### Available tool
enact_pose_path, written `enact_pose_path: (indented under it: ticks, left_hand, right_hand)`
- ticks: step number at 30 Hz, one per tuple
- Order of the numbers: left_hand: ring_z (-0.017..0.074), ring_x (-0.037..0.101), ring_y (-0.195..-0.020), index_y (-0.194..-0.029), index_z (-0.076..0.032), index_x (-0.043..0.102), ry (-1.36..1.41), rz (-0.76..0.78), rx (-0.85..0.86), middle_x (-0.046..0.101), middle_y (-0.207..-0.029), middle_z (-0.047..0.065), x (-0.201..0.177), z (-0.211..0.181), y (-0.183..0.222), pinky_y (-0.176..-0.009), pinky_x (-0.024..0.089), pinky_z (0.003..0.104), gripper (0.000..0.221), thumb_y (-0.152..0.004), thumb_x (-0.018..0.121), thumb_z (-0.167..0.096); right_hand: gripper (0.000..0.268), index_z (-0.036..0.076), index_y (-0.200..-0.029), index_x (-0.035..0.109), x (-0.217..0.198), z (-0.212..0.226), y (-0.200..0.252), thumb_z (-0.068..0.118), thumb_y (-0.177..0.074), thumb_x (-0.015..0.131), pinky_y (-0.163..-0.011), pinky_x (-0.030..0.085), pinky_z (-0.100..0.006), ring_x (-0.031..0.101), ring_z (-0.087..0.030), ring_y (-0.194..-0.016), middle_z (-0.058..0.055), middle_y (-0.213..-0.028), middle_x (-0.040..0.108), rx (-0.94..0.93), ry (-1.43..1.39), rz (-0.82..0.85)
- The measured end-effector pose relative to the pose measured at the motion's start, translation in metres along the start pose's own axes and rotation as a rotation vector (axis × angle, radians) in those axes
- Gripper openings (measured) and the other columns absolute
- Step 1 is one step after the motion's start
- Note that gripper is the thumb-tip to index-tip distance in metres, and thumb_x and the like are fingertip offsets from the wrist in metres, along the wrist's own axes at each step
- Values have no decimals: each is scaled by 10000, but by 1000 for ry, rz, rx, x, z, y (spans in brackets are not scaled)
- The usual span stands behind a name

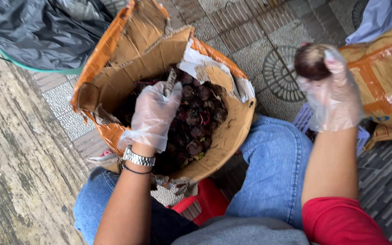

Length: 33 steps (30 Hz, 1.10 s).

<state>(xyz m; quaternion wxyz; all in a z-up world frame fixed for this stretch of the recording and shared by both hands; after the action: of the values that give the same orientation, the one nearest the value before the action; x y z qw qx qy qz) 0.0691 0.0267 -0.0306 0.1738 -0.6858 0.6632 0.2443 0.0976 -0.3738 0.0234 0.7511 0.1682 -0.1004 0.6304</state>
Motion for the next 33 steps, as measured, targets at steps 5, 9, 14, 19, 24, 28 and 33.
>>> enact_pose_path:
  ticks: [5,9,14,19,24,28,33]
  left_hand:
    - [493,634,-836,-1080,-103,520,-204,-24,-98,683,-861,190,-6,5,7,-659,455,586,355,-981,574,-440]
    - [308,478,-611,-706,-115,468,-211,-74,-58,538,-660,72,-11,21,11,-572,381,481,269,-935,587,-193]
    - [471,629,-856,-1276,-73,380,-139,-105,-62,698,-935,216,-14,29,18,-738,463,495,452,-982,617,-321]
    - [456,641,-873,-1596,-26,106,-71,24,-129,682,-924,266,-16,38,22,-787,458,419,882,-969,609,-389]
    - [265,509,-517,-1249,40,572,-85,-53,124,541,-614,56,-31,39,22,-539,405,441,481,-983,635,-356]
    - [267,491,-504,-1158,32,595,-58,-110,152,509,-587,60,-57,31,31,-512,384,440,409,-1006,627,-346]
    - [352,585,-615,-1014,-69,541,12,-76,81,621,-723,108,-71,22,41,-602,428,473,231,-990,597,-292]
  right_hand:
    - [310,304,-1158,605,-220,-55,59,487,-909,635,-598,475,-199,571,-78,-866,-29,-1207,591,168,556,-467]
    - [568,77,-1308,511,-176,-75,186,561,-1012,496,-1014,472,-462,535,-370,-1213,-203,-1363,537,787,794,-976]
    - [638,33,-1423,367,-171,-63,189,514,-1038,536,-1104,335,-524,377,-417,-1332,-237,-1472,389,769,902,-970]
    - [797,-19,-1570,181,-201,-57,159,453,-1071,586,-1220,158,-601,174,-476,-1484,-278,-1613,199,718,1040,-965]
    - [133,184,-1155,644,-130,-17,23,311,-1117,643,-792,681,-144,727,16,-829,72,-977,720,76,856,-349]
    - [157,51,-1200,659,109,-40,42,152,-1085,624,-947,612,-256,693,-143,-988,-76,-1123,702,-57,1015,198]
    - [496,139,-1387,592,216,-238,68,375,-955,533,-1023,471,-465,600,-289,-1239,-107,-1387,621,316,1716,979]
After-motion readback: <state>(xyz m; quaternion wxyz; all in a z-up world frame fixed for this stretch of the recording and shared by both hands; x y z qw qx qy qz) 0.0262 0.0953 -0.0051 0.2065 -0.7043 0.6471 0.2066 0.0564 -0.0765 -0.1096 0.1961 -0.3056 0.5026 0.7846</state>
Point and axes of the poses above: each hand's wrist, its own y-axis away from the middle knuckle, its own x-axis out of the palm, z = x × y, the point moved 7 cm from there along -y, towards the middle knuckle
